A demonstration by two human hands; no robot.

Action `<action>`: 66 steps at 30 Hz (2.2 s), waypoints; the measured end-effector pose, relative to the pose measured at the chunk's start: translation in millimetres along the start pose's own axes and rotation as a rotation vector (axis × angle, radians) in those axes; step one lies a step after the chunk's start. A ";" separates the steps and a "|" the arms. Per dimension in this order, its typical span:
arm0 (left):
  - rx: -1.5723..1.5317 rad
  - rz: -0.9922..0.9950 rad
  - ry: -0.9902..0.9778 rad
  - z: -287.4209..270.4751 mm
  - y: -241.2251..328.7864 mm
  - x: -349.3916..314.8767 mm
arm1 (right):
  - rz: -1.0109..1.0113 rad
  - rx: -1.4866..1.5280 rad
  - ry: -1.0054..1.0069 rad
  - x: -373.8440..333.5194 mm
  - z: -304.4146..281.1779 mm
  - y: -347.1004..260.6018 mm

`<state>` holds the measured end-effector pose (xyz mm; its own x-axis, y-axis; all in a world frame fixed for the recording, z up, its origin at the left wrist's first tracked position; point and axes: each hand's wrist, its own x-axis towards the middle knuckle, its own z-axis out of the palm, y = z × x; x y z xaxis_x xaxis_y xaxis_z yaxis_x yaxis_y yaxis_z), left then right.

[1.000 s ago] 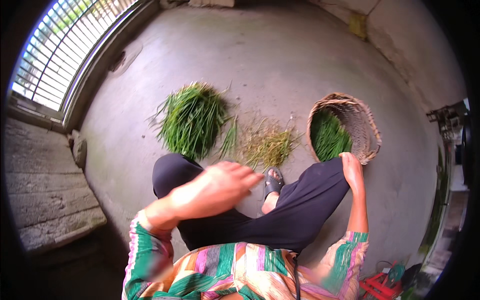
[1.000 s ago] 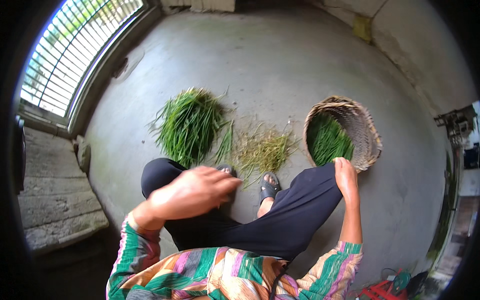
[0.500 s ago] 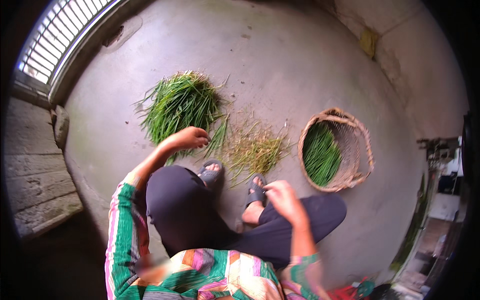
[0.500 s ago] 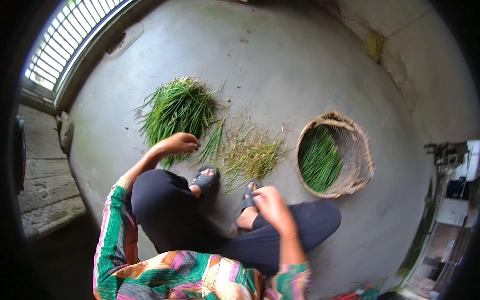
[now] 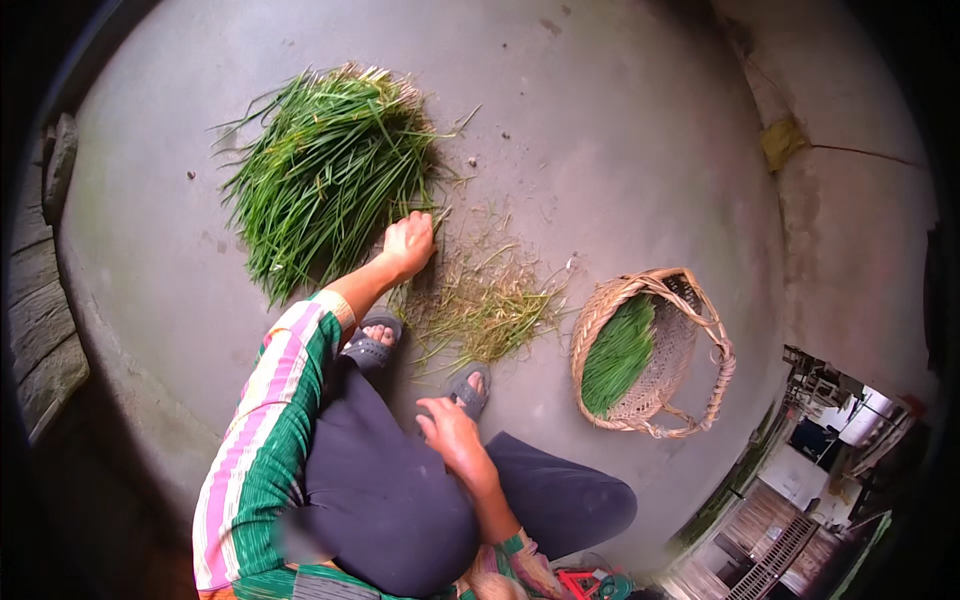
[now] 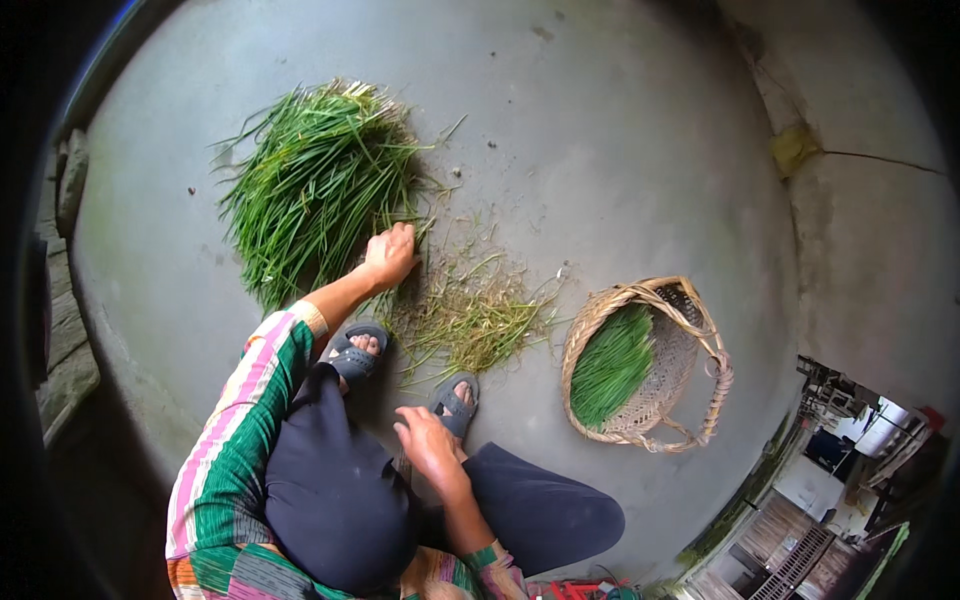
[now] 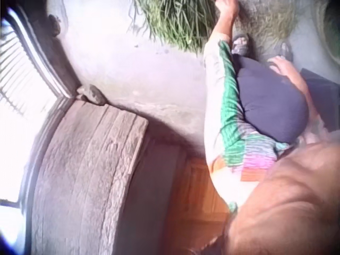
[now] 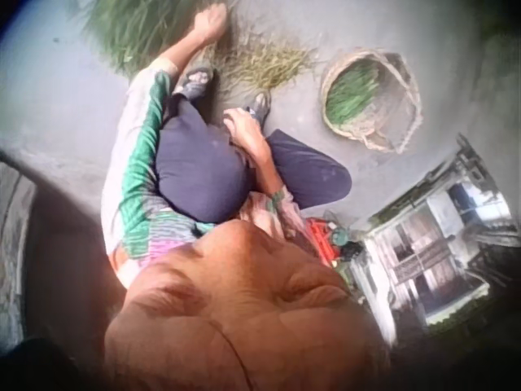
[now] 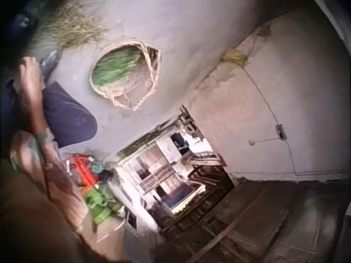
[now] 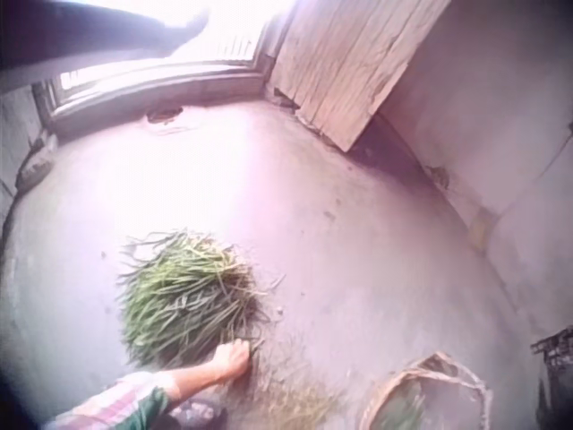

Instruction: The person sorts a pile of green chives by hand on a concrete floor, removing dry outer layers and placing the cleaned stems into a wicker basket.

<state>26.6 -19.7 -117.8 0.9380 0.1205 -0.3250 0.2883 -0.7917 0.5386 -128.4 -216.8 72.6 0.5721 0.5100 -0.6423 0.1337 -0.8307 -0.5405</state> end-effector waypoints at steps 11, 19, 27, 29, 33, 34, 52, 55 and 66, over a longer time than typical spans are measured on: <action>-0.900 -0.059 -0.366 -97.3 2.0 -16.0 | -0.198 0.085 0.119 4.3 -24.3 -23.5; -0.613 0.179 -0.519 -239.9 112.1 -69.7 | -0.215 1.112 0.539 -15.4 -102.1 -0.9; -0.751 0.182 -0.447 -259.4 229.2 -177.5 | -0.413 1.345 0.638 -79.9 -168.5 -11.0; -0.751 0.201 -0.492 -247.7 236.7 -194.6 | -0.408 1.252 0.760 -91.8 -168.4 -7.3; -0.374 0.357 -0.353 -238.5 249.5 -217.0 | -0.466 0.652 1.297 -111.5 -178.2 17.1; -0.214 0.451 -0.265 -241.4 250.0 -221.9 | -0.451 0.563 1.251 -120.3 -179.9 14.9; -0.067 0.681 0.001 -218.5 262.1 -214.1 | -0.388 0.618 1.134 -130.7 -166.8 38.7; -0.071 0.644 -0.005 -222.7 267.5 -208.5 | -0.359 0.570 1.239 -143.3 -188.1 54.1; -0.098 0.622 -0.079 -212.3 266.2 -199.8 | -0.416 0.223 1.117 -103.4 -174.4 11.7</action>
<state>-43.2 -127.4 255.5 0.9200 -0.3915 0.0173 -0.2860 -0.6406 0.7126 -44.9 -318.2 227.4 0.9162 0.1638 0.3657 0.3939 -0.5362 -0.7465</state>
